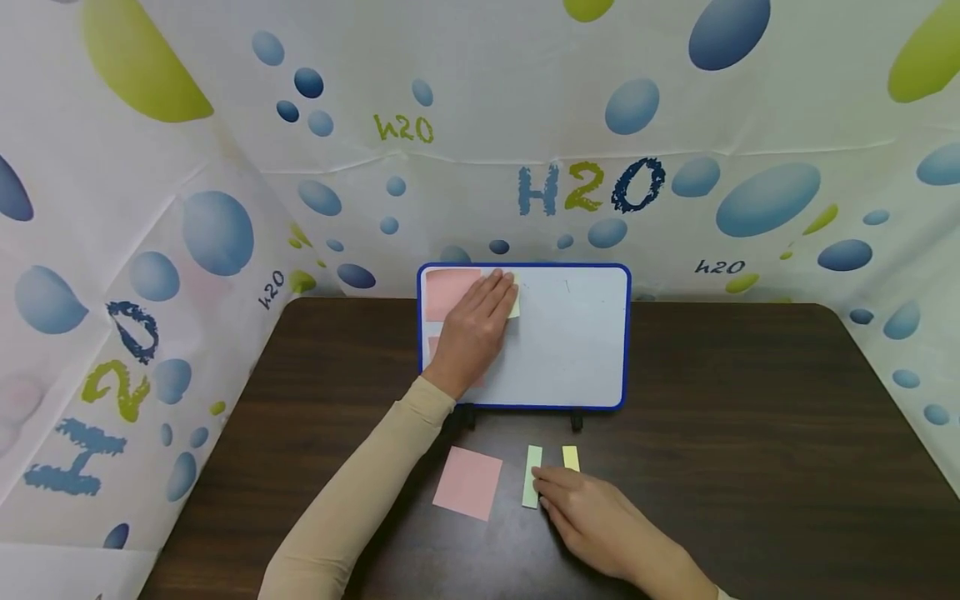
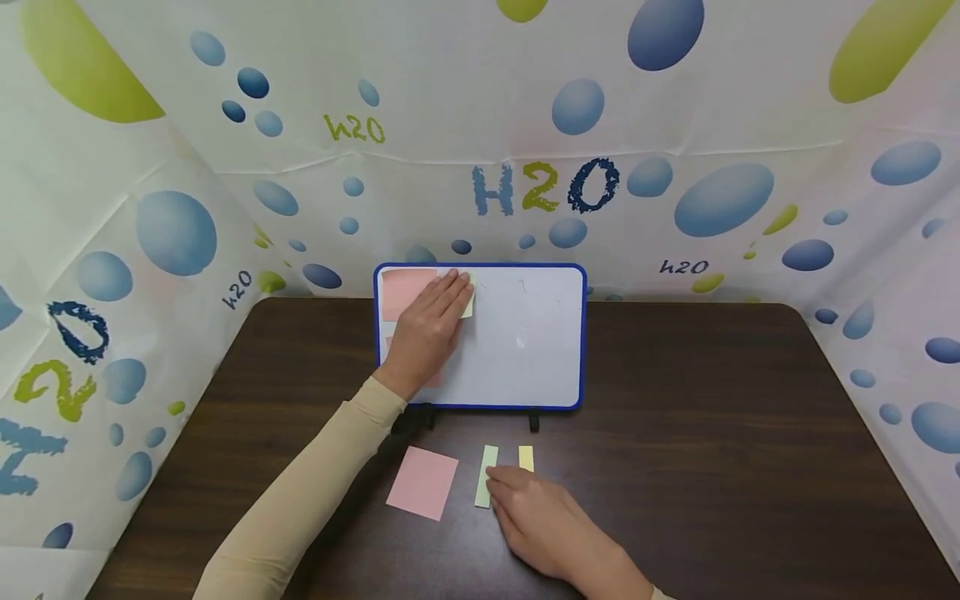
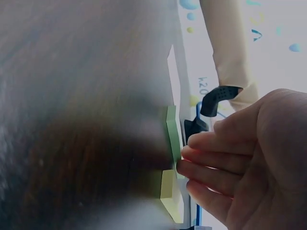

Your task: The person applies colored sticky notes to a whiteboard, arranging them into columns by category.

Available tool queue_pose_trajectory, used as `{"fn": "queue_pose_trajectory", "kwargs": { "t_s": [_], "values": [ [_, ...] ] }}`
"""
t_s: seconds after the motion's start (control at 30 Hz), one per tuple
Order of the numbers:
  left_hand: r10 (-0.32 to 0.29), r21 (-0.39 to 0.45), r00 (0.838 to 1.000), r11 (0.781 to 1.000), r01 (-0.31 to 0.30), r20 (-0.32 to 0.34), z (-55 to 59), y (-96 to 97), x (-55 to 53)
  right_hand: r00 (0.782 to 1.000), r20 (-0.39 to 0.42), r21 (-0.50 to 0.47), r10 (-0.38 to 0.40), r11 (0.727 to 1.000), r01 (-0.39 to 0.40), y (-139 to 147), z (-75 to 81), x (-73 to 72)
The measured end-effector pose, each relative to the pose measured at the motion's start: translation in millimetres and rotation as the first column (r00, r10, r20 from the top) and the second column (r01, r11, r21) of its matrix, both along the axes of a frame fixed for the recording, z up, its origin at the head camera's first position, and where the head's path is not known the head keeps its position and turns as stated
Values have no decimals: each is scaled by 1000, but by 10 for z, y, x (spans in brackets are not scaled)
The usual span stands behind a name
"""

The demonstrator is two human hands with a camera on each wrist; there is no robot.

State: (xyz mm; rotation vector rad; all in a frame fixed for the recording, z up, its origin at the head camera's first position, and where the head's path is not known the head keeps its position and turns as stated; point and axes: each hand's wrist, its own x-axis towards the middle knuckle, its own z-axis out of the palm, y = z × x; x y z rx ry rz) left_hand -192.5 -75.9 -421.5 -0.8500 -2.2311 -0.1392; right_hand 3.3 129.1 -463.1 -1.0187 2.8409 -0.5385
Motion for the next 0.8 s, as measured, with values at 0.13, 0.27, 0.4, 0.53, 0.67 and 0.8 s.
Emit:
{"fn": "queue_pose_trajectory", "kwargs": {
  "t_s": [0.13,0.27,0.4,0.53,0.67,0.8],
  "values": [
    [-5,7,1000,1000,5,0,-11,1,1,999,-34,-27,-9,1000,8,20,-1,-29],
    [-1,4,1000,1000,1,-2,-21,-2,-1,995,-87,-67,-53,997,47,62,-1,-93],
    [5,-2,1000,1000,-5,-12,-16,2,-2,982,-127,-111,-140,986,126,120,-21,-183],
    [9,-6,1000,1000,-9,-10,-14,3,-2,965,-180,-130,-192,977,170,190,-54,-259],
    [12,-13,1000,1000,-12,-2,-22,-2,-6,947,-238,-150,-217,971,185,244,-82,-348],
    [13,-10,1000,1000,-13,-5,-23,-4,-11,930,-279,-139,-240,968,208,282,-96,-469]
  ]
}}
